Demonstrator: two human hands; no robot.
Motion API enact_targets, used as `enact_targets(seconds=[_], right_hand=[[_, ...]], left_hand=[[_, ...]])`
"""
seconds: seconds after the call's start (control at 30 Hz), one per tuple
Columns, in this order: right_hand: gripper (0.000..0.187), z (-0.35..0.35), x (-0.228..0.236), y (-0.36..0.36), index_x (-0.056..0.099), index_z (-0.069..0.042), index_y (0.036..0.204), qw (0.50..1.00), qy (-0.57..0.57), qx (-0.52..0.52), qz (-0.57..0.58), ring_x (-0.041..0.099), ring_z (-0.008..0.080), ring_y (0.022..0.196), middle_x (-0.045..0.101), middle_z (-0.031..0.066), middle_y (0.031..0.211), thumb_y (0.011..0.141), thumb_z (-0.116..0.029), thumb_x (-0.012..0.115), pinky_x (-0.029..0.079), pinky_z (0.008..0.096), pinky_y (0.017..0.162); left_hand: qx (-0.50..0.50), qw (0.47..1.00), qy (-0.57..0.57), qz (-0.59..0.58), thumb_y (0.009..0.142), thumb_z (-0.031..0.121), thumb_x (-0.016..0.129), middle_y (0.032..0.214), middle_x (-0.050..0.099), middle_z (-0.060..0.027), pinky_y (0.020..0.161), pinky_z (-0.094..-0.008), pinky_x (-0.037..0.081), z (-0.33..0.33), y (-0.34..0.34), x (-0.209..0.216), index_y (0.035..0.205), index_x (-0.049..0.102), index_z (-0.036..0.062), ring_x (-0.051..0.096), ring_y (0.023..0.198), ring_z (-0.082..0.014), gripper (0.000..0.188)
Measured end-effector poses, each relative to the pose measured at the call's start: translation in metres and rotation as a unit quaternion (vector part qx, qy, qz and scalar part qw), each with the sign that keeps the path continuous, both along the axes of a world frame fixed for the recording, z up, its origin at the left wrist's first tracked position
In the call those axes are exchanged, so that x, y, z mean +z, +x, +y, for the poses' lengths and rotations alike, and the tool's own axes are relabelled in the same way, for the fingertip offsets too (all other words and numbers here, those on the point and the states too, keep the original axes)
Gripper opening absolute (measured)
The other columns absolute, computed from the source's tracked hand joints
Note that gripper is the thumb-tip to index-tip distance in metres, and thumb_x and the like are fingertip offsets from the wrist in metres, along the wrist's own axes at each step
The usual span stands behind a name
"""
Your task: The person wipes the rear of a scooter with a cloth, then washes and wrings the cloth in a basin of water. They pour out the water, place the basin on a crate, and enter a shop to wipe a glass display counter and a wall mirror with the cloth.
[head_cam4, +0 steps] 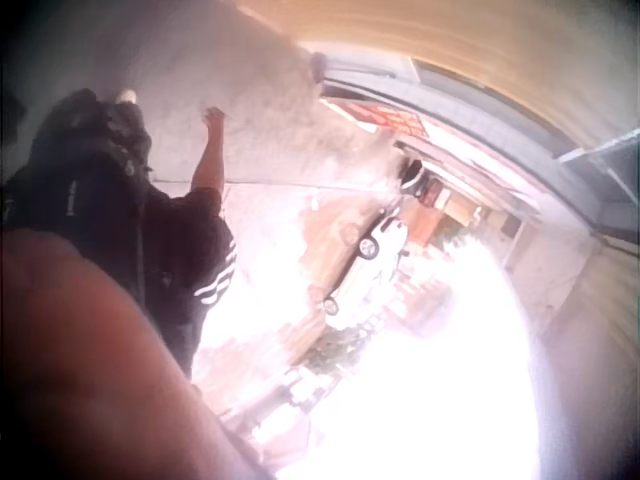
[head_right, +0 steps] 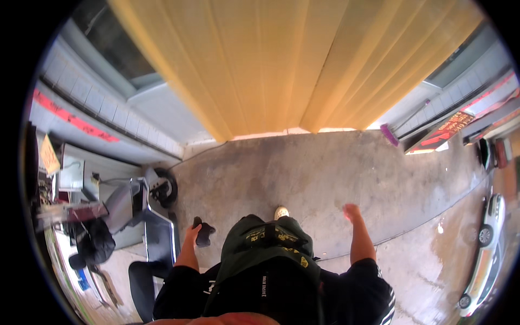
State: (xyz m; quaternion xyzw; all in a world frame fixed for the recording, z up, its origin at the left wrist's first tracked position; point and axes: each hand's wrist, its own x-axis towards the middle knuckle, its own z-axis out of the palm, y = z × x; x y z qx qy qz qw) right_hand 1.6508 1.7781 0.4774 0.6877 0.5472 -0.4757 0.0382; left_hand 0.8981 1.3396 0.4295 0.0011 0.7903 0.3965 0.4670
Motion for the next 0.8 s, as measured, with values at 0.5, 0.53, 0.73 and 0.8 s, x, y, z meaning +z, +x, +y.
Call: enact_targets(seconds=[0.5,0.53,0.73,0.8], right_hand=[[0.07,0.479,0.229,-0.484,0.034,-0.018,0.157,0.882,0.368,0.267,0.123,0.07,0.0275,0.071,0.07,0.0158,0.084,0.093,-0.01,0.059,0.057,0.0392,0.068],[0.07,0.499,0.239,-0.502,0.034,-0.018,0.157,0.874,0.38,0.278,0.116,0.071,0.0289,0.073,0.07,0.0165,0.083,0.093,-0.01,0.06,0.057,0.0402,0.069],[0.076,0.626,0.27,-0.508,0.029,-0.022,0.159,0.901,0.347,0.19,0.18,0.069,0.0368,0.077,0.069,0.0238,0.091,0.091,-0.01,0.061,0.057,0.0462,0.069],[0.075,0.663,0.259,-0.46,0.026,-0.022,0.161,0.906,0.332,0.118,0.235,0.07,0.0259,0.076,0.07,0.0178,0.102,0.095,-0.01,0.062,0.057,0.0384,0.063]], left_hand=[[-0.419,0.897,0.141,-0.004,0.089,0.038,0.074,0.098,0.075,-0.0122,0.081,-0.0384,0.054,0.63,0.022,0.054,0.12,0.07,0.0015,0.071,0.09,-0.0217,0.048],[-0.449,0.881,0.146,-0.009,0.089,0.039,0.073,0.096,0.075,-0.0123,0.081,-0.0388,0.054,0.679,0.041,0.065,0.118,0.07,0.0014,0.071,0.089,-0.0223,0.047],[-0.458,0.85,0.259,-0.025,0.088,0.036,0.073,0.105,0.075,-0.0146,0.091,-0.0398,0.052,0.876,0.147,0.095,0.119,0.071,0.0026,0.07,0.101,-0.0262,0.046],[-0.457,0.861,0.222,-0.024,0.086,0.034,0.074,0.105,0.075,-0.0155,0.092,-0.0394,0.052,0.925,0.162,0.092,0.12,0.071,0.0027,0.071,0.101,-0.0287,0.046]])
